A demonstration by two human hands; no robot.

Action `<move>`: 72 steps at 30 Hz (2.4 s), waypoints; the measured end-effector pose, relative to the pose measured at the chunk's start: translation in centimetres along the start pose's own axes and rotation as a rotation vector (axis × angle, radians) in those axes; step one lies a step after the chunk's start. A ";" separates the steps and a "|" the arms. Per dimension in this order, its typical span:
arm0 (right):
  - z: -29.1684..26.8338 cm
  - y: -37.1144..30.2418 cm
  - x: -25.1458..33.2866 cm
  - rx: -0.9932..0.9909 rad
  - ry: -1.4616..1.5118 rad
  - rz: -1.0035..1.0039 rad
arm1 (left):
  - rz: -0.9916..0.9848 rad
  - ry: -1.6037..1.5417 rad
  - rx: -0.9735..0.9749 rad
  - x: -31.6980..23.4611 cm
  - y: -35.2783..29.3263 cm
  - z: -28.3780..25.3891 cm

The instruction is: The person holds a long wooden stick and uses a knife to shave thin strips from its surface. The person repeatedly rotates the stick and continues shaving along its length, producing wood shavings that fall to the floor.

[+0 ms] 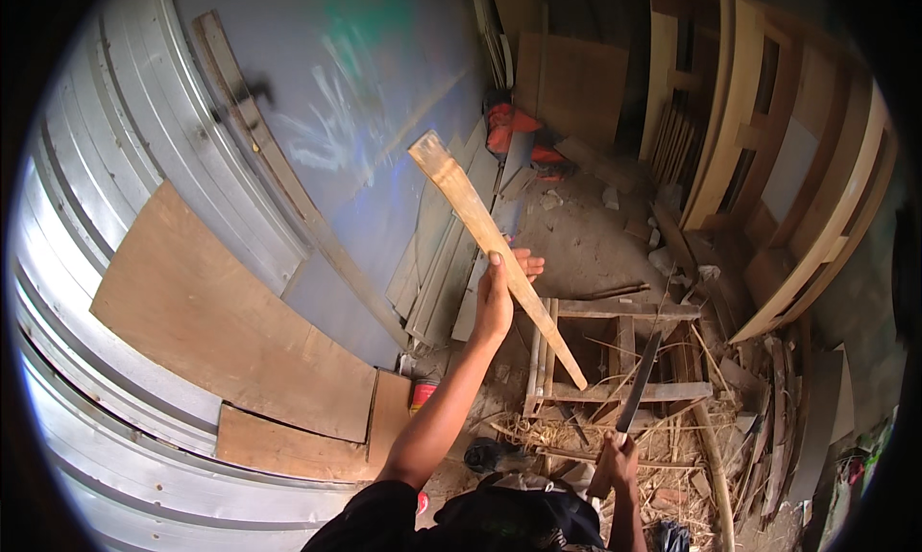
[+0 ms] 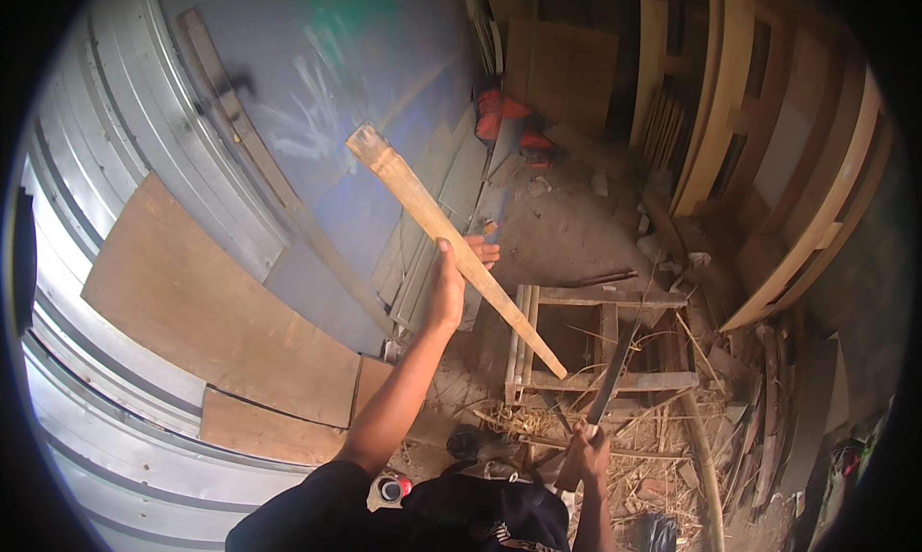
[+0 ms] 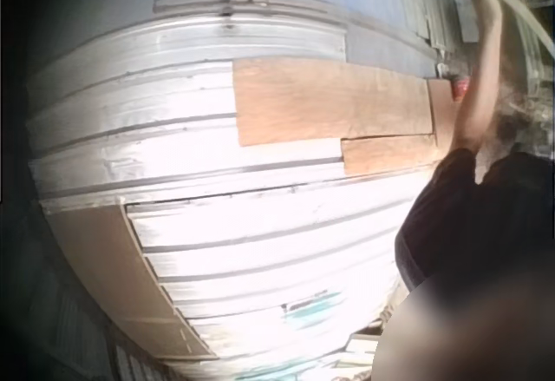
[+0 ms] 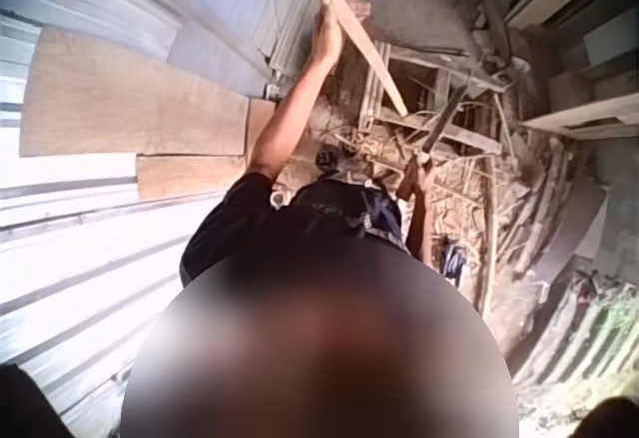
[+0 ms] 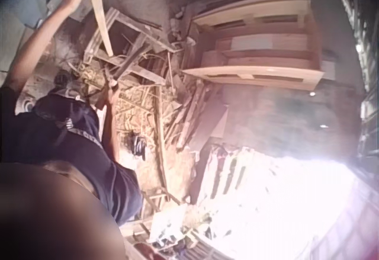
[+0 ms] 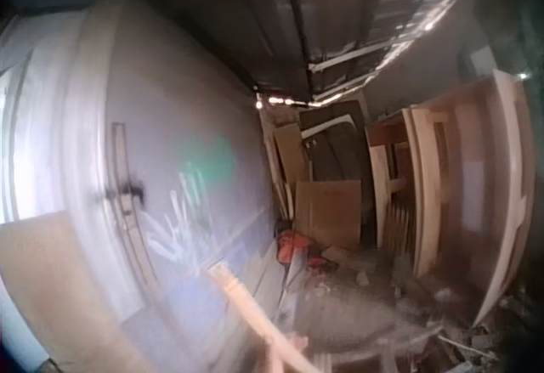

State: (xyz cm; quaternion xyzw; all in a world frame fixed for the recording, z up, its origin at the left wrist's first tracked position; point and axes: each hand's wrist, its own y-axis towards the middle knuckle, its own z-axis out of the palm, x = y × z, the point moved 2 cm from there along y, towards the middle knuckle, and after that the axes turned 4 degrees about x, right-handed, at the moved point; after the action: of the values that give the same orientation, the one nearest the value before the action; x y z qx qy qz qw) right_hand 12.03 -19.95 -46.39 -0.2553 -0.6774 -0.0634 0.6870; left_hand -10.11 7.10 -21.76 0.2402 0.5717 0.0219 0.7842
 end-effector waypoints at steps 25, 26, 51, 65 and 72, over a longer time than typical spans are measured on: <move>7.4 -2.5 21.5 0.029 0.073 -0.501 | 0.262 0.088 0.093 -10.8 4.1 4.1; 7.8 -2.8 23.1 0.059 0.156 -0.511 | 0.260 0.062 0.114 -11.1 4.3 4.4; 10.6 -3.3 34.5 -0.200 -0.079 -0.724 | 0.136 0.255 0.398 -3.1 0.0 5.6; 10.0 -2.7 41.2 -0.076 0.013 -0.901 | -0.133 -0.068 0.563 -7.3 -5.0 7.4; 9.3 -1.5 42.9 -0.047 0.119 -0.922 | -0.196 -0.209 0.748 -5.8 -6.4 5.0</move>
State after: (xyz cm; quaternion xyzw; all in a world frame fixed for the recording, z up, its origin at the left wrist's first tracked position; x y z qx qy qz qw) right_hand 6.17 -6.10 -5.10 0.0613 -0.6780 -0.3920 0.6188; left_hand -9.11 -2.17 -18.03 0.4547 0.4773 -0.2872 0.6950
